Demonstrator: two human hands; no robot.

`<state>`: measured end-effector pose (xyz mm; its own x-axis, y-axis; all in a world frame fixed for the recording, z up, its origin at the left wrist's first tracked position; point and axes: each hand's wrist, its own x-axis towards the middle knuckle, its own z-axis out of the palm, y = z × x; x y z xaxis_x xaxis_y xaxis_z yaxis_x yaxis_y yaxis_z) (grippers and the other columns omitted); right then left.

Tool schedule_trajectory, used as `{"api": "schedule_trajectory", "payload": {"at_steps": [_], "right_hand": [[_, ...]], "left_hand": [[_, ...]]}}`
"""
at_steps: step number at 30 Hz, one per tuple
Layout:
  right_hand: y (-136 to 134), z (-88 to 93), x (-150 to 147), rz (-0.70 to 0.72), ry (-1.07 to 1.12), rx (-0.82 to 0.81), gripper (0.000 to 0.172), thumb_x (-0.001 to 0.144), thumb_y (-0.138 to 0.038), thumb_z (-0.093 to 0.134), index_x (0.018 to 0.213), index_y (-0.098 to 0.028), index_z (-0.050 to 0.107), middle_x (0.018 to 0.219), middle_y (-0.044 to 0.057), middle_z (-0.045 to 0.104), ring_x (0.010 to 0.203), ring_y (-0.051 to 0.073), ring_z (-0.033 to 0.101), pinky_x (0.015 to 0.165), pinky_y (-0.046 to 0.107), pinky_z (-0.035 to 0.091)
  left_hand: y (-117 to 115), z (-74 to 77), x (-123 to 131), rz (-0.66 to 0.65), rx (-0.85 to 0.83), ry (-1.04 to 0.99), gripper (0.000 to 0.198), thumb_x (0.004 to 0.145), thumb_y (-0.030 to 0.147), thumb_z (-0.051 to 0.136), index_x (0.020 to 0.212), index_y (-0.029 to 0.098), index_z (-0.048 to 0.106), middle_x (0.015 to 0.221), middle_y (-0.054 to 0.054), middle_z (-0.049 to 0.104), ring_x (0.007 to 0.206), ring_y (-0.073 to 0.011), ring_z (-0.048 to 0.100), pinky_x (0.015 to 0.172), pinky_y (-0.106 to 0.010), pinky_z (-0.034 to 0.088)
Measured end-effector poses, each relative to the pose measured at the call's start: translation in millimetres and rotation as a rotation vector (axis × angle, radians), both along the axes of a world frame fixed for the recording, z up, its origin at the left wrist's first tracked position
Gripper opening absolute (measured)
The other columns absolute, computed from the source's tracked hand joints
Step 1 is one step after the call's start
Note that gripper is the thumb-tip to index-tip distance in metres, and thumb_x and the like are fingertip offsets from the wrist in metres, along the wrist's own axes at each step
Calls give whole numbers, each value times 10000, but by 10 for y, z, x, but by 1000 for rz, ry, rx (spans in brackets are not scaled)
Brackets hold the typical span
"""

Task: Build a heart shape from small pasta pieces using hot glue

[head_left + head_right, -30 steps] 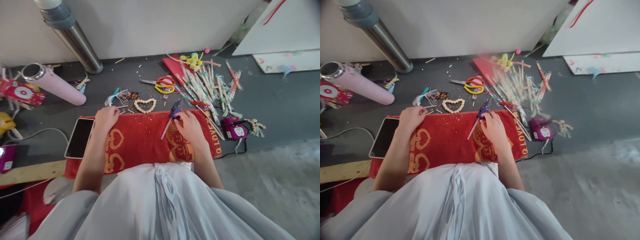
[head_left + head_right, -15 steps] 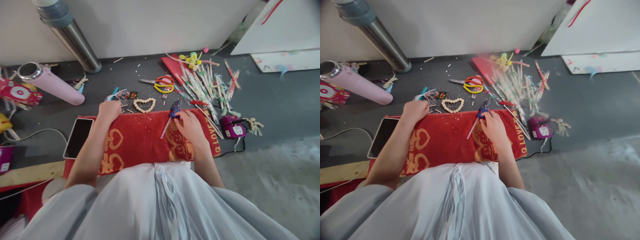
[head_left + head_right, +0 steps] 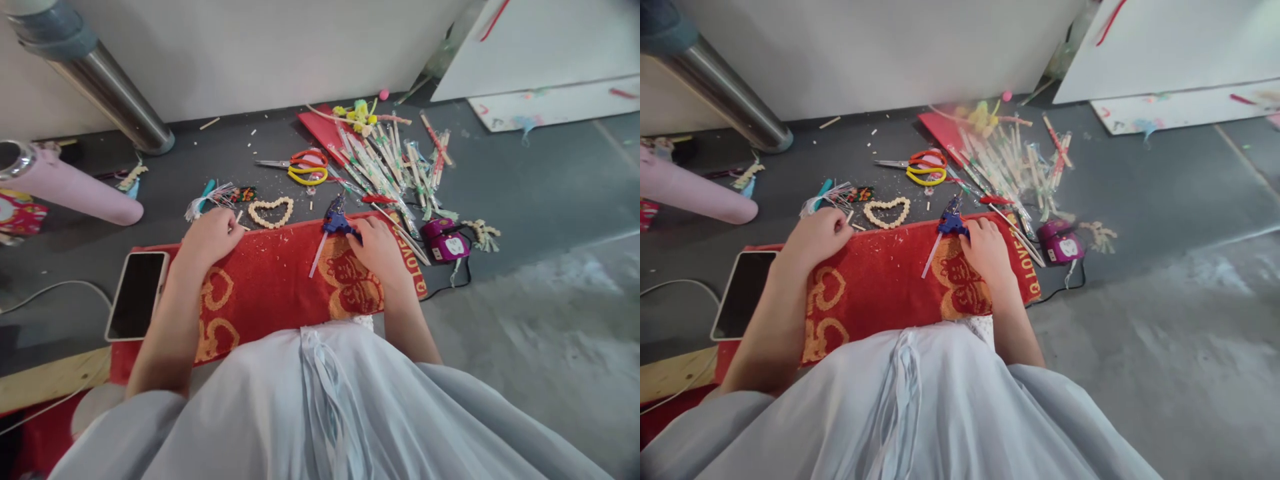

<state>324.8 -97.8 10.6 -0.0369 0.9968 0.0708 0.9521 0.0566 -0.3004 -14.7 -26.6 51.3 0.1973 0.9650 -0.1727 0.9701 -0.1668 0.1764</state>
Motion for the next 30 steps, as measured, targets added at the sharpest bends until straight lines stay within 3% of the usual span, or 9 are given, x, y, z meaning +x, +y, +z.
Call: {"api": "schedule_trajectory", "payload": {"at_steps": [7,12,19,27,30], "right_hand": [[4,139,-30,7,-18,-68,302,999,-242,509,1225,-140,681,1233,195,687,1171,363,635,1025,509,523],[227,287,-73,112,-150,-102,276,1017,-202,499,1189,-117,697,1212,219,693,1170,360,625,1037,506,496],[909,339,-205,307,-368,-102,350,1032,-180,422,1194,-91,719,1233,216,698,1210,335,613,1013,450,476],[1781,225,-534,382,-416,-48,440,986,-111,443,1374,-43,640,1380,258,663,1268,346,611,1065,479,459],[2051,126,-621,407,-398,-42,370,971,-112,498,1273,-38,700,1318,264,693,1194,338,647,1011,462,488]], "left_hand": [[-177,-233,422,-185,31,-224,201,957,282,357,761,261,315,826,-72,593,781,-215,549,719,-340,396],[-238,-491,614,-116,239,-398,249,995,356,339,770,259,383,746,-58,576,733,-208,559,705,-328,391],[-260,-779,540,-101,349,-492,290,974,368,356,739,253,480,670,-53,565,688,-201,571,692,-313,438],[-257,-838,443,-67,447,-618,323,986,377,351,722,251,489,638,-44,569,639,-184,565,652,-305,439],[-264,-859,461,-85,465,-652,319,986,363,379,703,252,474,623,-39,565,612,-174,557,633,-302,430]]}}
